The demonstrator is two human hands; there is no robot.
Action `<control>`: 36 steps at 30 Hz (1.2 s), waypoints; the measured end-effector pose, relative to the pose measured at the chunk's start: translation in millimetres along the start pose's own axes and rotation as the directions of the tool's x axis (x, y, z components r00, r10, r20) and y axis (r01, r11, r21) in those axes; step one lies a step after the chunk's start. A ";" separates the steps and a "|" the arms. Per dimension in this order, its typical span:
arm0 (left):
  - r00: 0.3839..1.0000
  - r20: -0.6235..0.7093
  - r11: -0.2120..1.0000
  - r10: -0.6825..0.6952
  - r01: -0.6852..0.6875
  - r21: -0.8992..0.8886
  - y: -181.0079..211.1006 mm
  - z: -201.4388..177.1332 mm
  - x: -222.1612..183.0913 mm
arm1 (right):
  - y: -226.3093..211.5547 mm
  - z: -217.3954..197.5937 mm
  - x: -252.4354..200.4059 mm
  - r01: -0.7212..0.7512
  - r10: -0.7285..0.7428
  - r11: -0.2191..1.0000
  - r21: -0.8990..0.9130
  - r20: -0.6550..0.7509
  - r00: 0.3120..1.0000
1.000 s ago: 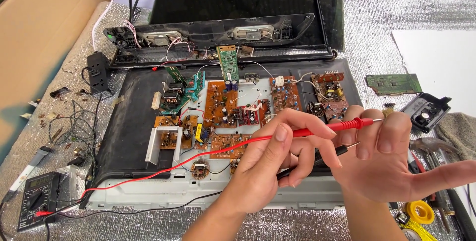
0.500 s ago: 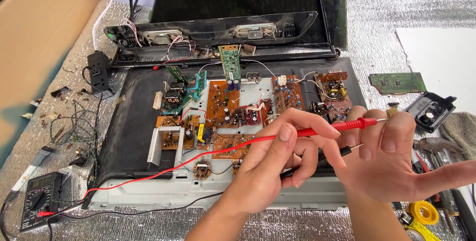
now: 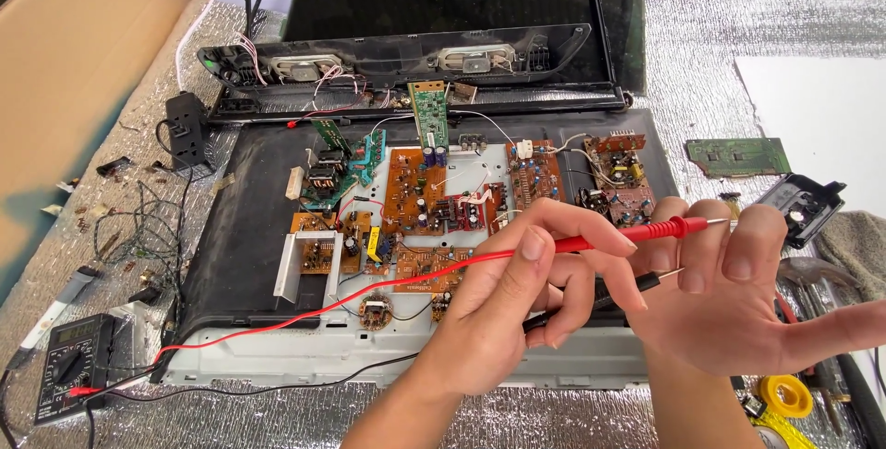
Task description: Troubleshooting and testing the internal circuit boards of a disassembled television using a multimeter.
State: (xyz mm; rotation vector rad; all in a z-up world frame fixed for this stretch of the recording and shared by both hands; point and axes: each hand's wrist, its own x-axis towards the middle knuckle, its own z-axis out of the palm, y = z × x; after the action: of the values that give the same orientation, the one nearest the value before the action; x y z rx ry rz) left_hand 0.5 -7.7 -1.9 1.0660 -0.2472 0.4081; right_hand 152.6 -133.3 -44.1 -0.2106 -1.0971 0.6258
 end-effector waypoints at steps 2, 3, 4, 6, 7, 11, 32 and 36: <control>1.000 0.005 1.000 -0.001 0.001 -0.005 0.3 0.1 -0.4 | -1.1 -0.9 -4.1 -0.003 0.003 1.000 0.016 0.000 1.000; 1.000 0.004 1.000 0.011 -0.011 -0.008 0.4 0.1 0.0 | -1.7 -2.4 -4.5 -0.012 0.012 0.999 0.035 0.013 1.000; 1.000 0.004 1.000 0.012 -0.012 -0.009 0.6 0.5 0.5 | -3.0 -4.3 -6.3 -0.013 0.012 0.999 0.034 0.013 1.000; 1.000 0.017 1.000 0.013 -0.013 -0.015 0.5 1.1 0.4 | -4.8 -8.3 -10.6 -0.002 0.002 1.000 0.003 0.007 1.000; 1.000 0.018 1.000 0.010 -0.010 -0.016 1.3 1.6 0.3 | -5.1 -11.3 -12.5 -0.001 0.001 1.000 0.003 0.004 1.000; 1.000 0.010 1.000 0.007 -0.007 0.015 3.7 4.8 0.0 | -7.6 -14.7 -15.3 -0.006 0.003 0.997 0.079 0.045 0.999; 0.979 -0.058 0.970 0.197 -0.186 0.159 8.6 -4.0 0.6 | 13.7 14.4 8.2 0.159 -0.441 0.646 -0.747 -0.195 0.876; 0.973 -0.091 0.965 0.211 -0.193 0.177 10.8 -5.0 0.3 | 12.3 59.6 2.2 0.335 -0.220 0.437 -0.835 0.262 0.940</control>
State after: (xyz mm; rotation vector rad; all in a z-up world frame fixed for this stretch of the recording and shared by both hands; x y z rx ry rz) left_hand -4.1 1.3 4.4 1.1829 -0.2283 0.6790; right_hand 96.4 -130.5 -20.8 -0.8805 -1.4596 -0.3127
